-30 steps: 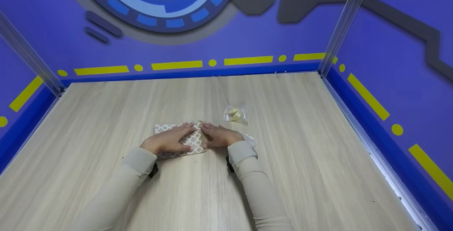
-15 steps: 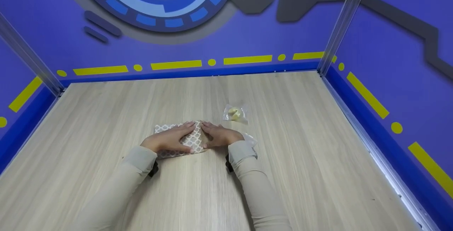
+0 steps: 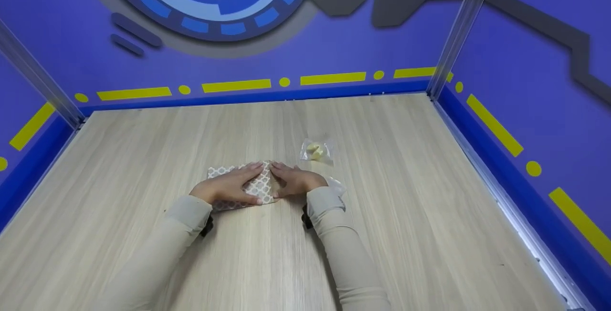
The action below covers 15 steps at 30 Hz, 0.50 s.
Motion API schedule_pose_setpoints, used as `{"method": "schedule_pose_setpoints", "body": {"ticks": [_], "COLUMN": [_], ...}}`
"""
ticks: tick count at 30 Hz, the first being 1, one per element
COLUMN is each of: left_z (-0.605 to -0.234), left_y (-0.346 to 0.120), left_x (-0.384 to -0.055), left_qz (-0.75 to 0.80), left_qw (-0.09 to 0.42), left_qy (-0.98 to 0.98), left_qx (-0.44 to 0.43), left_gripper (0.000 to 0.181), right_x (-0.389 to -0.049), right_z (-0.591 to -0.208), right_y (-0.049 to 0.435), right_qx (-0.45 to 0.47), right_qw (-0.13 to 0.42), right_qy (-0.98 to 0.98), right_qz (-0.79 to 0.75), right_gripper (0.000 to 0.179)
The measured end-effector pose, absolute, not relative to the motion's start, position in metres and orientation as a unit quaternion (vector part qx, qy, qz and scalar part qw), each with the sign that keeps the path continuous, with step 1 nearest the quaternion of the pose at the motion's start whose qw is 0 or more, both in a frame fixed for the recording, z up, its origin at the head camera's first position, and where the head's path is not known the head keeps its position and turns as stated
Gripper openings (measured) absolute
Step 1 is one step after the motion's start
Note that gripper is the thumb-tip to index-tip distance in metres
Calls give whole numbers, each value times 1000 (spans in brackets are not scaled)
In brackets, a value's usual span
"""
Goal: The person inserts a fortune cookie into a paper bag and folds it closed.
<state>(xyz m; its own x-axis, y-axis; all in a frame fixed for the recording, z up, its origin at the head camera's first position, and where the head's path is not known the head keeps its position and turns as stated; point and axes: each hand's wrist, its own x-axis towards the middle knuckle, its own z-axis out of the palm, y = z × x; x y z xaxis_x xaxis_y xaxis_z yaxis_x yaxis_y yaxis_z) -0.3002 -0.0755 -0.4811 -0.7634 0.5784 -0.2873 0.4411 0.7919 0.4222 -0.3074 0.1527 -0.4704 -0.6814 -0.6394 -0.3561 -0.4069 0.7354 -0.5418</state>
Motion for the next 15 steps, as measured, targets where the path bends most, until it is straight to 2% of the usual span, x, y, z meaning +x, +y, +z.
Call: {"method": "schedule_pose_setpoints", "body": {"ticks": [15], "left_z": [-478], "left_y": [-74], "left_x": [-300], "left_qz": [179], "left_qw": [214], "left_qy": [920], "left_qx": [275], "left_gripper": [97], "right_x": [-309], "right_z": [-469], "right_y": [153], "right_qx": [-297], "right_qw": [278], "right_qy": [884], "right_qz": [-228], "right_gripper": [80]}}
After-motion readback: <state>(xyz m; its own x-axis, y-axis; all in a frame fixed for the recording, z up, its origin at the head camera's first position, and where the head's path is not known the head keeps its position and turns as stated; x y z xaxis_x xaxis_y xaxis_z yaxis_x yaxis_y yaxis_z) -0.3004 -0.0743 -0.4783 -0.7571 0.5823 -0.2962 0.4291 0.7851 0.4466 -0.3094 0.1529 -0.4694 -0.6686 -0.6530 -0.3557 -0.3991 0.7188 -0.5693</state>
